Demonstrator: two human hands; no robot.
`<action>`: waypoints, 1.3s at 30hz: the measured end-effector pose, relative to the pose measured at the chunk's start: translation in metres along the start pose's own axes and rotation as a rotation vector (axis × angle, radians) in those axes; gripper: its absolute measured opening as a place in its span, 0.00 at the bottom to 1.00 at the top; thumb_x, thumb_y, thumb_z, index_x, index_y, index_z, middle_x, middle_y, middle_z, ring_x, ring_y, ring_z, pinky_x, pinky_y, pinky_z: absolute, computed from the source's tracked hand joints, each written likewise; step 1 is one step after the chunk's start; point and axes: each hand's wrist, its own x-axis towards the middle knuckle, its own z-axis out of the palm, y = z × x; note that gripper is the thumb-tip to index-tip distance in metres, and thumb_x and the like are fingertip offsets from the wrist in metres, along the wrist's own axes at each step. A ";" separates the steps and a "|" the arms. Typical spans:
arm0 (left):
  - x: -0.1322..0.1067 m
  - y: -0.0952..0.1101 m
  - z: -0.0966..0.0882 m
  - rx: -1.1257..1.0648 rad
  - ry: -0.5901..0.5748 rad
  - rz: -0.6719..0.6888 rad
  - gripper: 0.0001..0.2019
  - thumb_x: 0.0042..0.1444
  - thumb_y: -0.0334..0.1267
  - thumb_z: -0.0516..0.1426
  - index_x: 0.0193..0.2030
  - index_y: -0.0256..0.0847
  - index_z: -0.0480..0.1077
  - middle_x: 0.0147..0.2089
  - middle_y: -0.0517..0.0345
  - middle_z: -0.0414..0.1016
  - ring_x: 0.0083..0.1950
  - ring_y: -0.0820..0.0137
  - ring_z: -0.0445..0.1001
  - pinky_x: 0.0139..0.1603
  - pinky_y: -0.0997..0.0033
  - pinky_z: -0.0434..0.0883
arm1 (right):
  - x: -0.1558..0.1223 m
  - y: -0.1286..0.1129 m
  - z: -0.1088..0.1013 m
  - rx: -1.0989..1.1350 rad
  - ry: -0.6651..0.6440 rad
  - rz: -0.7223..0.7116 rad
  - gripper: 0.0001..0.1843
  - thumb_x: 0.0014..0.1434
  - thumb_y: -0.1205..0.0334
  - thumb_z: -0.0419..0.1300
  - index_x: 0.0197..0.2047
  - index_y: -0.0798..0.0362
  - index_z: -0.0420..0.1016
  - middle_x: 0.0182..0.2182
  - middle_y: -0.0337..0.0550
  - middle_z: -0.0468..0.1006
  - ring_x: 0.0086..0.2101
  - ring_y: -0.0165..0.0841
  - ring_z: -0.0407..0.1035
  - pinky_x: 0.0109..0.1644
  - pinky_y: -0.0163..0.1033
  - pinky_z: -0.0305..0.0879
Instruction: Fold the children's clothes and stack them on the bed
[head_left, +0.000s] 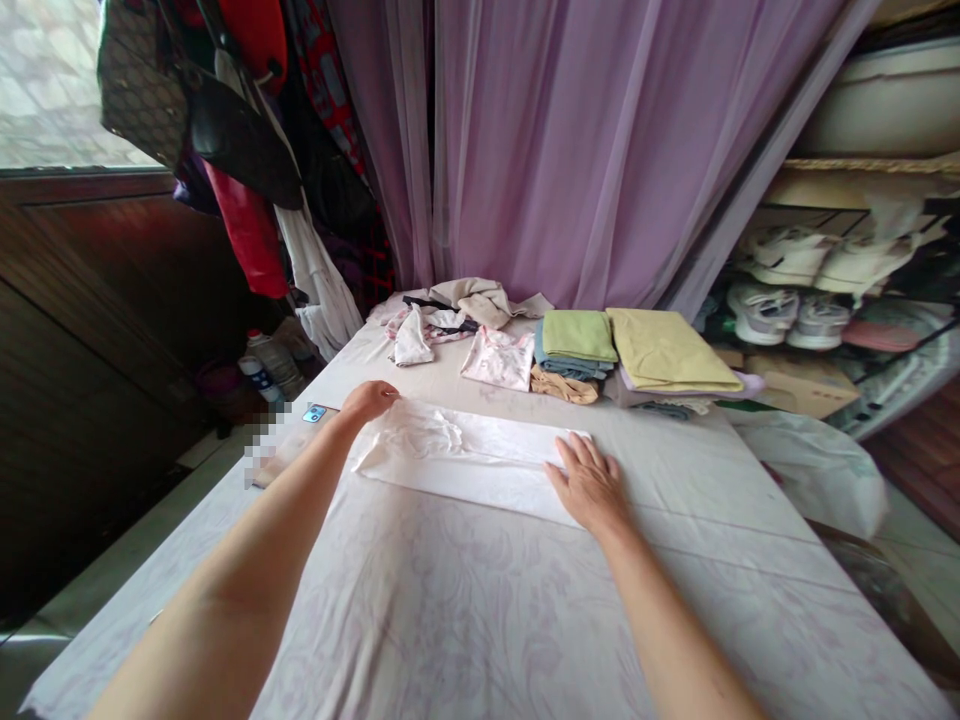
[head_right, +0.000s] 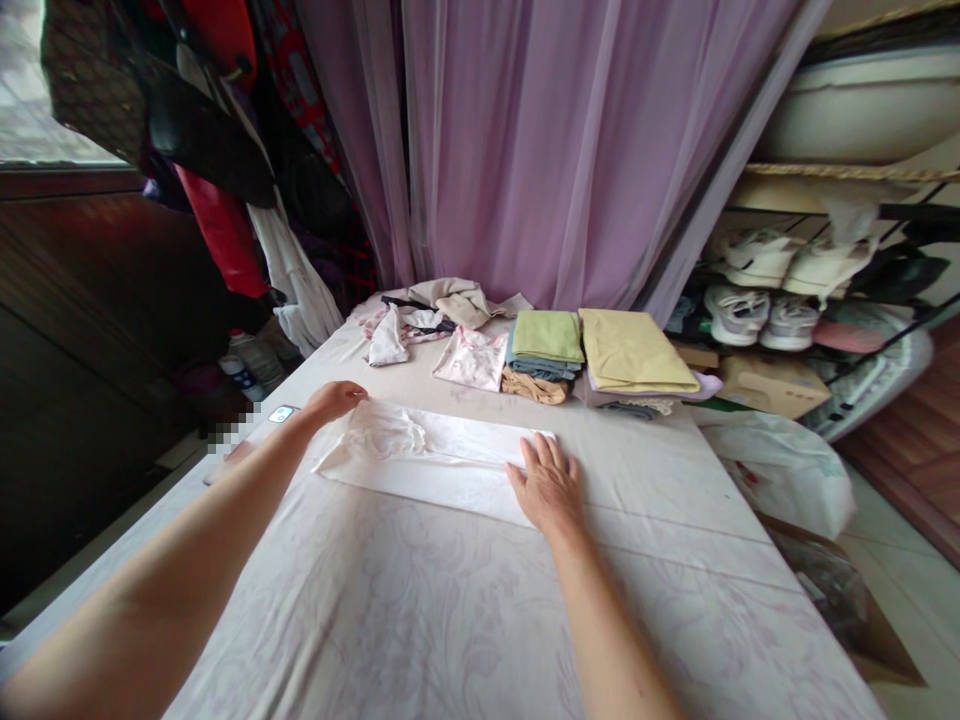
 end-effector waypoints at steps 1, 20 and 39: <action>0.000 0.000 0.002 0.004 0.009 -0.017 0.15 0.58 0.39 0.55 0.47 0.46 0.79 0.46 0.57 0.82 0.43 0.66 0.79 0.37 0.76 0.69 | 0.000 0.000 0.000 -0.002 -0.001 0.000 0.28 0.69 0.49 0.41 0.67 0.48 0.60 0.69 0.47 0.55 0.67 0.40 0.46 0.64 0.54 0.48; 0.002 0.007 0.005 0.080 0.062 -0.026 0.18 0.63 0.51 0.50 0.47 0.41 0.73 0.41 0.50 0.81 0.39 0.63 0.78 0.35 0.72 0.67 | -0.001 0.000 -0.003 -0.002 0.012 -0.013 0.28 0.68 0.49 0.43 0.67 0.50 0.60 0.69 0.48 0.57 0.67 0.41 0.48 0.64 0.54 0.50; -0.034 0.002 0.036 -0.072 0.079 0.567 0.21 0.66 0.47 0.47 0.58 0.42 0.71 0.63 0.51 0.71 0.65 0.63 0.65 0.69 0.59 0.57 | -0.001 0.005 0.005 0.018 0.049 -0.038 0.29 0.68 0.49 0.42 0.66 0.50 0.62 0.68 0.49 0.57 0.66 0.43 0.48 0.62 0.54 0.51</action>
